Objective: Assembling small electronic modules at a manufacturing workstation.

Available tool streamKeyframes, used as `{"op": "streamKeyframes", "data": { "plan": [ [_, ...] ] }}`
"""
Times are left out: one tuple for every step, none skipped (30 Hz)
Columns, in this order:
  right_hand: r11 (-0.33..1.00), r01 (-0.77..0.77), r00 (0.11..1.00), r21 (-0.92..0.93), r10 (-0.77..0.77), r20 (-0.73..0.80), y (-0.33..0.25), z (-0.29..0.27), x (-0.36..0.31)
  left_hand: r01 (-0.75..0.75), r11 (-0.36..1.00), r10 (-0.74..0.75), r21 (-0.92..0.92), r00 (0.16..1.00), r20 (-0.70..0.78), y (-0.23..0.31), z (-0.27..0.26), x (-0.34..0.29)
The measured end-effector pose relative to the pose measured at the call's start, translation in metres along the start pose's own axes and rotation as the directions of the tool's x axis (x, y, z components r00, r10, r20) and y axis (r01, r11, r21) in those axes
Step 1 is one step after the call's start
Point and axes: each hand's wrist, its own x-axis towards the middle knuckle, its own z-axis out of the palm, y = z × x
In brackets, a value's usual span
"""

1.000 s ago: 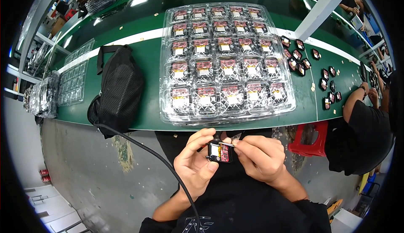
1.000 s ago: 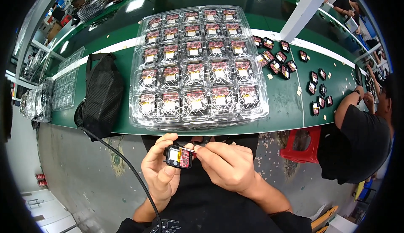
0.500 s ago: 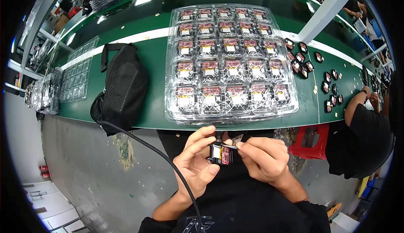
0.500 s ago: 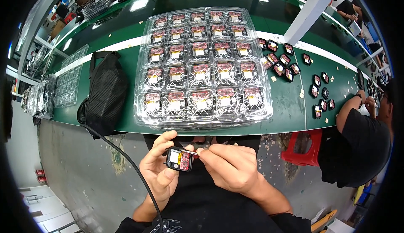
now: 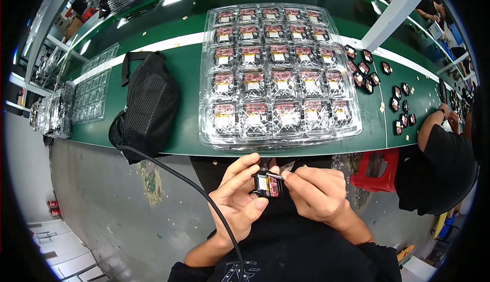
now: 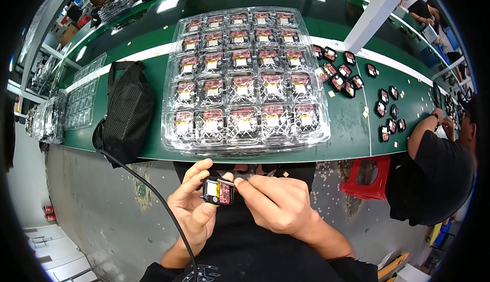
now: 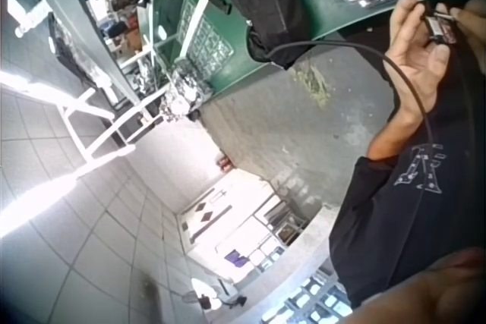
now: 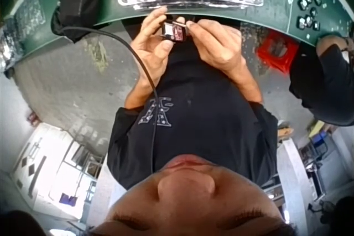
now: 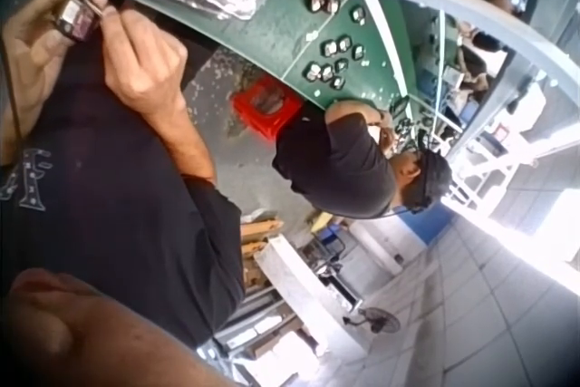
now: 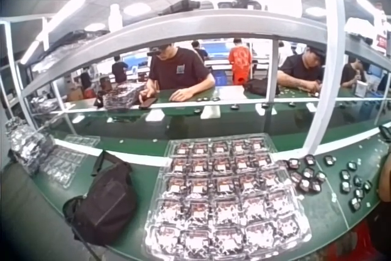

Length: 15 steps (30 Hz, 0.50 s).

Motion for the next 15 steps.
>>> {"op": "streamKeyframes", "data": {
  "plan": [
    [1.000,0.000,1.000,-0.004,0.000,0.014,0.000,-0.001,0.001,0.008,1.000,-0.008,-0.003,1.000,0.007,0.000,0.000,0.000],
    [1.000,0.000,1.000,-0.009,0.000,0.028,0.000,-0.002,0.001,0.008,1.000,-0.008,-0.006,1.000,0.011,0.001,0.001,0.001],
    [1.000,0.000,1.000,-0.014,0.001,0.026,0.000,-0.003,0.002,0.018,1.000,-0.018,0.010,1.000,0.004,0.003,0.001,0.002],
    [1.000,-0.016,0.999,0.001,0.016,0.040,0.000,-0.004,0.002,0.024,0.999,-0.024,0.023,1.000,0.000,0.003,0.001,0.003],
    [0.999,-0.032,0.998,0.015,0.031,0.053,0.000,-0.005,0.004,0.021,1.000,-0.021,0.019,1.000,0.009,0.002,0.000,0.003],
    [1.000,-0.029,0.998,0.005,0.028,0.048,0.001,-0.006,0.006,-0.021,1.000,0.022,-0.012,0.999,0.032,0.002,-0.003,0.001],
    [0.997,-0.040,0.999,0.062,0.040,0.011,0.004,-0.010,0.010,-0.064,0.997,0.067,-0.047,0.997,0.050,0.002,-0.003,0.000],
    [0.992,-0.048,0.998,0.121,0.052,-0.026,0.005,-0.013,0.013,-0.120,0.993,0.120,0.018,0.992,0.036,0.008,-0.002,-0.001],
    [0.992,-0.105,0.992,0.075,0.110,-0.062,0.006,-0.023,0.017,-0.154,0.987,0.154,0.044,0.988,-0.007,0.015,0.000,0.001],
    [0.989,-0.148,0.977,0.009,0.148,-0.155,0.014,-0.028,0.016,-0.218,0.969,0.223,0.114,0.974,-0.033,0.017,-0.003,0.003],
    [0.980,-0.196,0.952,-0.042,0.180,-0.248,0.025,-0.031,0.016,-0.278,0.941,0.293,0.192,0.954,-0.058,0.020,-0.007,0.006],
    [0.958,-0.283,0.915,-0.054,0.252,-0.314,0.038,-0.035,0.016,-0.344,0.901,0.370,0.264,0.928,-0.051,0.021,-0.012,0.012],
    [0.925,-0.374,0.866,-0.067,0.322,-0.384,0.053,-0.041,0.014,-0.398,0.873,0.423,0.282,0.906,-0.029,0.019,-0.015,0.020],
    [0.909,-0.414,0.835,-0.057,0.354,-0.421,0.071,-0.044,0.011,-0.445,0.829,0.475,0.338,0.880,-0.007,0.020,-0.016,0.025],
    [0.888,-0.457,0.800,-0.054,0.385,-0.460,0.087,-0.049,0.006,-0.488,0.785,0.521,0.382,0.853,0.021,0.019,-0.017,0.033]
  ]
}}
